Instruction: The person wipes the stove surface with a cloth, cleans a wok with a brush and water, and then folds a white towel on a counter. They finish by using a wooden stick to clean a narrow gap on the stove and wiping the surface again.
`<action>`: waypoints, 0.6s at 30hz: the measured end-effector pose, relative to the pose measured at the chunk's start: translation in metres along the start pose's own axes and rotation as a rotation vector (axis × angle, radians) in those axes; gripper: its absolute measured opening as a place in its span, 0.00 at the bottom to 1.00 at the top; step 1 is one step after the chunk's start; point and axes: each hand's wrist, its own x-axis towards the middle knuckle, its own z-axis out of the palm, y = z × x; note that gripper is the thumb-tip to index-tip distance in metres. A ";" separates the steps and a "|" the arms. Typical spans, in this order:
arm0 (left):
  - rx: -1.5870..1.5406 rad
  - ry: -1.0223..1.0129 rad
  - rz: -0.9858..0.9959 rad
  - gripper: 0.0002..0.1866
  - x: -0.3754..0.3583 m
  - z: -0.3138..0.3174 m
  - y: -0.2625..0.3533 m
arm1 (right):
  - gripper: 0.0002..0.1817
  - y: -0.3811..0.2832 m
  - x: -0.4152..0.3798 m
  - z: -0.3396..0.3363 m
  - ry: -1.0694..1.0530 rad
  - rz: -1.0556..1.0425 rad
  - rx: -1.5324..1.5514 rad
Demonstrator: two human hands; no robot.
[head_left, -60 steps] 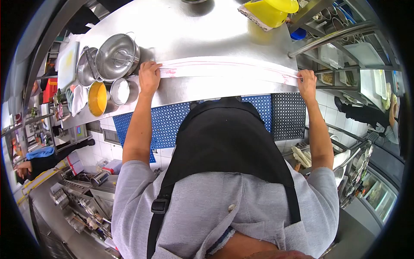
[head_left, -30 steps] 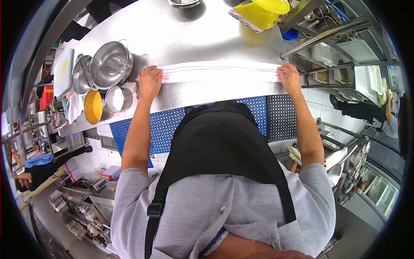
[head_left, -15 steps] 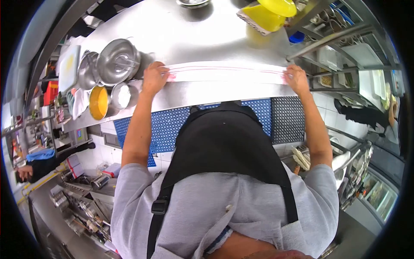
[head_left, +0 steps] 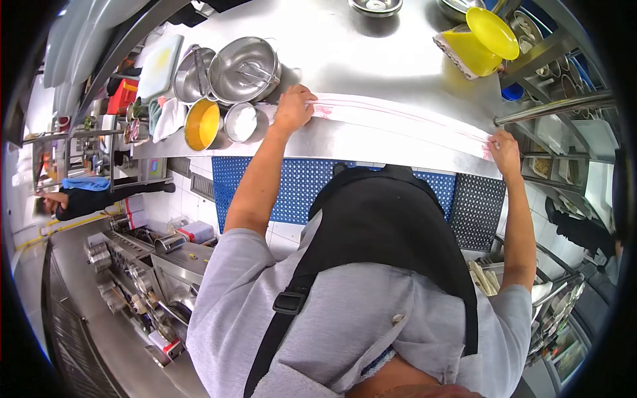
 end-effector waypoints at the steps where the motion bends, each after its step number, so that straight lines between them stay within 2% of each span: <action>1: -0.010 -0.024 -0.018 0.07 0.001 0.002 -0.003 | 0.06 0.002 0.001 0.002 0.007 -0.011 -0.020; 8: -0.027 -0.021 -0.087 0.07 0.007 0.004 0.001 | 0.05 0.004 0.005 0.004 0.014 0.023 0.001; 11: -0.037 0.066 0.044 0.09 0.002 -0.005 0.020 | 0.05 0.008 0.006 0.004 0.017 0.020 0.004; 16: -0.062 0.052 0.060 0.10 0.006 0.008 0.030 | 0.05 0.008 0.009 -0.003 0.022 -0.032 -0.001; 18: -0.039 0.038 0.051 0.09 0.008 0.011 0.028 | 0.05 0.000 0.010 -0.009 0.024 0.056 0.051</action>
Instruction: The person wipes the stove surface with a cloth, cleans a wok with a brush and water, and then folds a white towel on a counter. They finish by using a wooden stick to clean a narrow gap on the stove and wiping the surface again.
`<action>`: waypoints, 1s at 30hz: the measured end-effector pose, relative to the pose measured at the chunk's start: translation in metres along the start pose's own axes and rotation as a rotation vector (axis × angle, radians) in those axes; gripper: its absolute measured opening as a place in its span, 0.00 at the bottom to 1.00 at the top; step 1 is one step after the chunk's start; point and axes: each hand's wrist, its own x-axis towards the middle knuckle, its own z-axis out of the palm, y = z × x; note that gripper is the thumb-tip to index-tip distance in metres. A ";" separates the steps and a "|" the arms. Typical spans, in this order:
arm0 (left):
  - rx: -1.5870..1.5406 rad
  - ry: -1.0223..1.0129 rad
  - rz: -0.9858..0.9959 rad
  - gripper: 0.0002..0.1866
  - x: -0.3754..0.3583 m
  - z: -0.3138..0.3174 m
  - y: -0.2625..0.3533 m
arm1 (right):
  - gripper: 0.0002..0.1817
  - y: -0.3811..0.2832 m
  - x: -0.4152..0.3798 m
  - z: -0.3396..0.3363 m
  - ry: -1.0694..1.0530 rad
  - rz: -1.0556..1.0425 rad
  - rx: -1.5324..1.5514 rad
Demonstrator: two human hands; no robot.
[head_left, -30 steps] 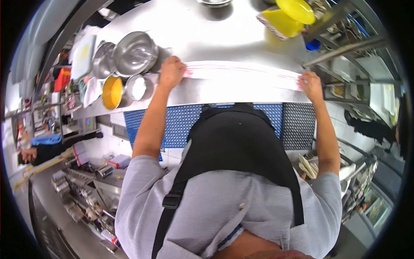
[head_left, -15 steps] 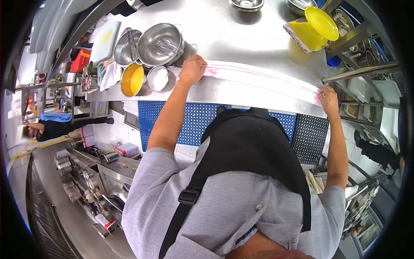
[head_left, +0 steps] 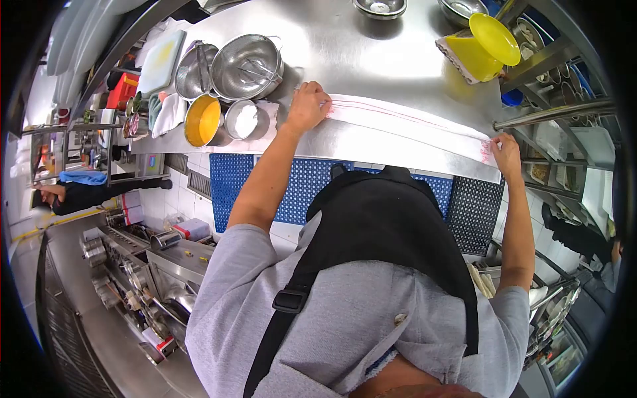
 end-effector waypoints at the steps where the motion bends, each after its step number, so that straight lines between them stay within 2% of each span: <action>1: 0.017 -0.017 -0.005 0.09 0.002 0.002 -0.003 | 0.05 -0.004 0.000 -0.002 0.001 0.045 0.026; 4: 0.029 -0.061 -0.012 0.08 0.006 -0.003 0.003 | 0.06 -0.004 0.003 -0.003 -0.073 0.189 0.105; 7: 0.013 -0.061 0.004 0.06 0.006 -0.004 0.009 | 0.08 -0.006 0.004 -0.004 -0.061 0.216 0.124; 10: 0.027 -0.090 0.015 0.06 0.008 -0.008 0.012 | 0.09 0.002 0.005 0.006 0.039 0.017 0.136; 13: 0.025 -0.132 0.030 0.06 0.012 -0.009 0.011 | 0.09 0.005 0.003 0.005 0.053 -0.074 0.035; 20: 0.067 -0.182 0.041 0.06 0.024 0.000 0.005 | 0.09 0.007 0.006 0.006 0.061 -0.010 0.094; 23: 0.080 -0.136 0.035 0.04 0.021 -0.010 0.020 | 0.09 0.004 0.007 0.003 0.045 0.022 0.112; 25: 0.062 -0.168 0.043 0.05 0.023 -0.005 0.012 | 0.08 -0.002 0.009 -0.004 -0.004 0.079 0.099; 30: 0.096 -0.238 0.072 0.05 0.034 -0.001 0.002 | 0.09 0.005 0.010 0.001 -0.025 0.075 0.101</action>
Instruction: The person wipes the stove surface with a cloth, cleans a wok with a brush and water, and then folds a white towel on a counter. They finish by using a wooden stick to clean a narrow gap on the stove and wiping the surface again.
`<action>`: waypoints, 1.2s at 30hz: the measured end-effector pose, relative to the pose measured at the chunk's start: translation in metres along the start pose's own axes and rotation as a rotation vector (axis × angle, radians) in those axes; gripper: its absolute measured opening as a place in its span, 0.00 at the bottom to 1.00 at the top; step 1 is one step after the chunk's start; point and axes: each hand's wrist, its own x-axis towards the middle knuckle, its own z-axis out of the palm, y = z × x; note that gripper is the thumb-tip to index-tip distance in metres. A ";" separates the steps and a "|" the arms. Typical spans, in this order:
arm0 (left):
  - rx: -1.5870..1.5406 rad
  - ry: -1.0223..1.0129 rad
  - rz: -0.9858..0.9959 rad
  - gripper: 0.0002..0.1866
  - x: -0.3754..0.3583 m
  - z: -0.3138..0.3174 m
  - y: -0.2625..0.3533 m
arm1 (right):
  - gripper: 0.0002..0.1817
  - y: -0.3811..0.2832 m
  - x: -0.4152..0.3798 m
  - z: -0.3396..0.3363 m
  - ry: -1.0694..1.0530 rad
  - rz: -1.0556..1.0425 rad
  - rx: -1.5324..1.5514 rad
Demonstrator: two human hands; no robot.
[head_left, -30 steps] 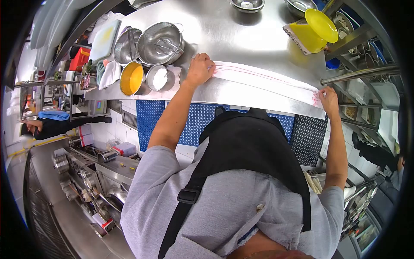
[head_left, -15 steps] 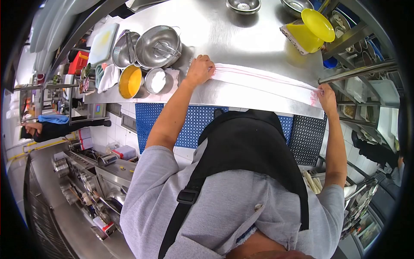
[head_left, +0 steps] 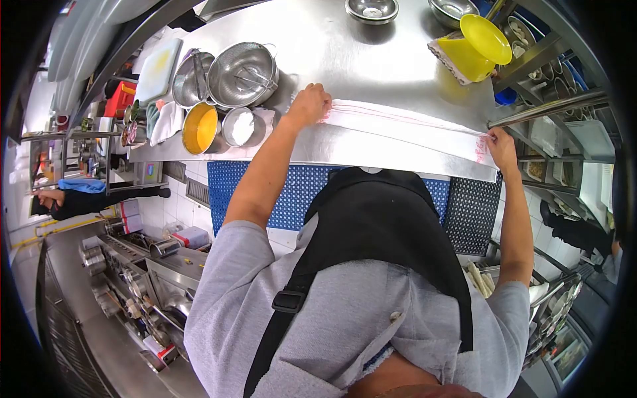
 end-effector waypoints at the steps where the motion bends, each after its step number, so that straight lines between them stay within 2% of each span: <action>1: 0.015 0.011 0.018 0.05 0.002 -0.002 -0.001 | 0.09 0.000 0.000 0.000 -0.003 0.008 0.002; 11: -0.125 -0.152 -0.064 0.07 0.020 -0.011 -0.006 | 0.09 -0.004 -0.001 -0.005 -0.019 0.034 0.006; 14: -0.175 -0.123 -0.163 0.06 0.011 -0.021 0.006 | 0.10 -0.007 -0.004 -0.004 -0.040 0.062 0.005; 19: -0.236 0.119 -0.164 0.13 -0.044 -0.011 0.011 | 0.09 0.002 -0.020 0.015 -0.054 0.038 -0.008; 20: -0.238 0.152 -0.172 0.15 -0.051 -0.009 0.011 | 0.09 0.002 -0.025 0.018 0.006 0.037 0.020; 22: -0.151 0.211 -0.107 0.15 -0.062 -0.007 0.007 | 0.08 -0.023 -0.035 0.011 0.127 0.037 0.056; 23: -0.119 0.246 -0.063 0.15 -0.061 -0.005 0.005 | 0.08 -0.021 -0.040 0.010 0.090 0.028 0.068; 25: -0.118 0.229 -0.093 0.13 -0.066 0.015 -0.015 | 0.09 -0.007 -0.048 0.015 0.019 0.018 0.086; 28: -0.069 0.268 -0.134 0.07 -0.074 0.005 -0.006 | 0.10 -0.006 -0.056 0.015 0.054 -0.122 0.004; 30: -0.064 0.227 -0.218 0.06 -0.077 -0.004 0.001 | 0.10 0.000 -0.058 0.015 0.040 -0.106 -0.039; 33: -0.026 0.185 -0.213 0.07 -0.081 -0.002 -0.009 | 0.09 0.003 -0.060 0.014 0.031 -0.091 -0.055; 36: -0.095 0.319 -0.078 0.06 -0.081 0.003 -0.025 | 0.08 -0.002 -0.061 0.008 -0.002 -0.048 -0.058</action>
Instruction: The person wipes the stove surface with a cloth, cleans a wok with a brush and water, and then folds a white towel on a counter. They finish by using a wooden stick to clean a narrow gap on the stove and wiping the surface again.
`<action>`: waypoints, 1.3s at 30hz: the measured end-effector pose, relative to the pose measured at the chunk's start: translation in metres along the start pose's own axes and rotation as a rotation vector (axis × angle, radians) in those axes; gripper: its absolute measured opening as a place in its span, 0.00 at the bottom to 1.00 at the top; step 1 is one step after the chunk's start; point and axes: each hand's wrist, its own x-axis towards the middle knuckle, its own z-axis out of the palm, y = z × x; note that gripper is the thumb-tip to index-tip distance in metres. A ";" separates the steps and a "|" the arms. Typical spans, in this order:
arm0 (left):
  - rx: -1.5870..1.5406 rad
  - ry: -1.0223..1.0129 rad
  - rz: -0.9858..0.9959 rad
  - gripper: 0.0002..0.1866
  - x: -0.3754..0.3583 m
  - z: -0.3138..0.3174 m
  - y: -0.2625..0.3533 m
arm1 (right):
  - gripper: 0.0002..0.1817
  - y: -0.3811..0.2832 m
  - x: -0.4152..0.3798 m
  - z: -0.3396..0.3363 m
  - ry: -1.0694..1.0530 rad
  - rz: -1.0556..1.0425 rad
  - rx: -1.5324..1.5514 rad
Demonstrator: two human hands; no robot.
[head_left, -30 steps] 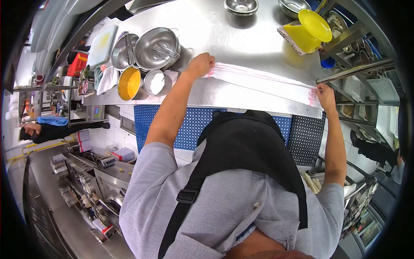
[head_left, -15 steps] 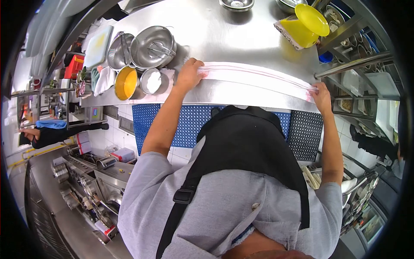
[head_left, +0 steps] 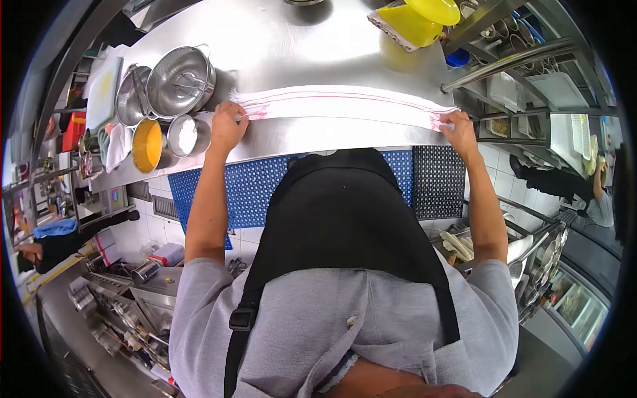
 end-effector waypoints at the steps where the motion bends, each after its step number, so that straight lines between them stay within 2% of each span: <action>1: -0.027 0.034 0.046 0.06 0.001 0.001 -0.004 | 0.08 0.003 -0.002 -0.002 -0.004 0.023 -0.017; 3: -0.197 -0.059 -0.279 0.07 -0.001 0.003 -0.008 | 0.07 0.007 -0.003 -0.008 -0.012 0.067 -0.051; 4: -0.282 -0.106 -0.443 0.07 -0.003 0.004 -0.010 | 0.06 0.014 -0.005 -0.006 0.014 0.021 -0.011; 7: -0.366 -0.093 -0.403 0.10 -0.006 0.009 -0.018 | 0.06 0.025 -0.004 -0.005 -0.068 0.237 0.321; 10: -0.443 -0.102 -0.371 0.09 -0.010 0.018 -0.032 | 0.07 0.036 -0.007 -0.001 -0.109 0.226 0.331; 13: -0.362 -0.205 -0.397 0.09 -0.010 0.005 -0.030 | 0.09 0.037 -0.007 -0.003 -0.127 0.264 0.282; 19: -0.267 -0.254 -0.351 0.09 -0.009 -0.003 -0.029 | 0.09 0.049 -0.010 -0.005 -0.170 0.297 0.283; 23: -0.112 -0.256 -0.332 0.09 -0.011 0.006 -0.038 | 0.08 0.049 -0.009 -0.006 -0.160 0.314 0.256; 26: 0.023 -0.310 -0.349 0.08 -0.005 -0.007 -0.016 | 0.08 0.036 -0.006 -0.005 -0.161 0.340 0.163; 28: 0.125 -0.365 -0.358 0.08 0.002 -0.017 0.001 | 0.09 0.025 -0.005 -0.006 -0.127 0.279 0.013; 31: 0.210 -0.139 -0.205 0.07 0.011 -0.017 0.008 | 0.10 0.003 0.005 -0.013 -0.015 0.132 -0.087; 33: 0.068 -0.103 -0.179 0.08 0.020 -0.007 0.018 | 0.10 -0.002 0.015 -0.009 0.089 -0.012 -0.085; 35: -0.037 -0.112 -0.146 0.10 0.031 0.001 0.028 | 0.10 -0.009 0.021 -0.007 0.078 -0.054 -0.110; 37: -0.012 -0.140 -0.112 0.11 0.035 0.007 0.030 | 0.10 0.007 0.028 0.007 0.074 -0.139 -0.126; 39: 0.015 -0.134 -0.063 0.09 0.037 0.017 0.021 | 0.10 0.022 0.032 0.015 0.060 -0.139 -0.125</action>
